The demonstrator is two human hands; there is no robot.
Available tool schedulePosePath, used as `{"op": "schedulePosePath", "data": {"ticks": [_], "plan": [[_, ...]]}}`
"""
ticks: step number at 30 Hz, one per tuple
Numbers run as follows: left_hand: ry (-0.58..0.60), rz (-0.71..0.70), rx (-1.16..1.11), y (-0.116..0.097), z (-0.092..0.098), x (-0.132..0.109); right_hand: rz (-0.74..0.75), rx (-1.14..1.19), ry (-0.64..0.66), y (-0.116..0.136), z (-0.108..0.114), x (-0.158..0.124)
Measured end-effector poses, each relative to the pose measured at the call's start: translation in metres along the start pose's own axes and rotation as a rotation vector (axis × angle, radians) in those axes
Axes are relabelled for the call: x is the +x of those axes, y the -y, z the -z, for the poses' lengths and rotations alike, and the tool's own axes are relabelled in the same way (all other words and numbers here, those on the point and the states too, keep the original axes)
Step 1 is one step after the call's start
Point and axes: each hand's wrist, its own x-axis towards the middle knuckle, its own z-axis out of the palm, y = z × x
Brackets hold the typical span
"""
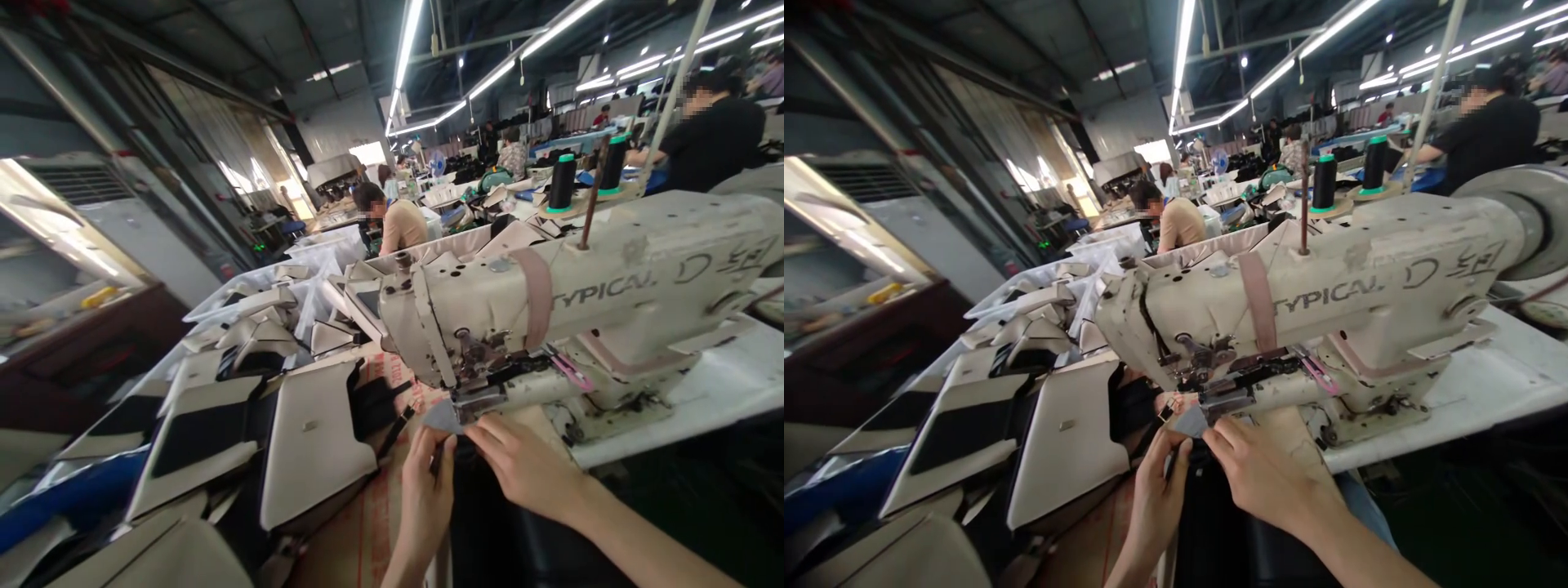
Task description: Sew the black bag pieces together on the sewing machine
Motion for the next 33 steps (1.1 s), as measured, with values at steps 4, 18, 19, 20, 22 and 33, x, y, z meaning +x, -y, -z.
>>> {"op": "schedulePosePath", "data": {"ticks": [4,18,19,20,22,33], "plan": [[-0.009,0.025,-0.001,0.003,-0.003,0.001,-0.007,0.076,0.027,-0.006,-0.007,0.001],[-0.002,0.285,0.052,0.015,0.026,-0.030,0.030,0.218,0.077,-0.005,0.001,0.011],[-0.047,0.252,0.115,0.013,0.024,-0.025,0.002,0.260,0.059,-0.004,0.001,0.010],[-0.055,0.207,0.171,0.010,0.024,-0.017,-0.038,0.322,0.035,-0.003,0.000,0.008],[0.024,0.116,0.292,0.004,0.028,0.004,-0.158,0.503,-0.031,-0.001,-0.009,0.005],[0.345,0.089,0.554,0.034,0.030,0.107,-0.726,1.440,-0.308,0.006,-0.081,0.031]]}}
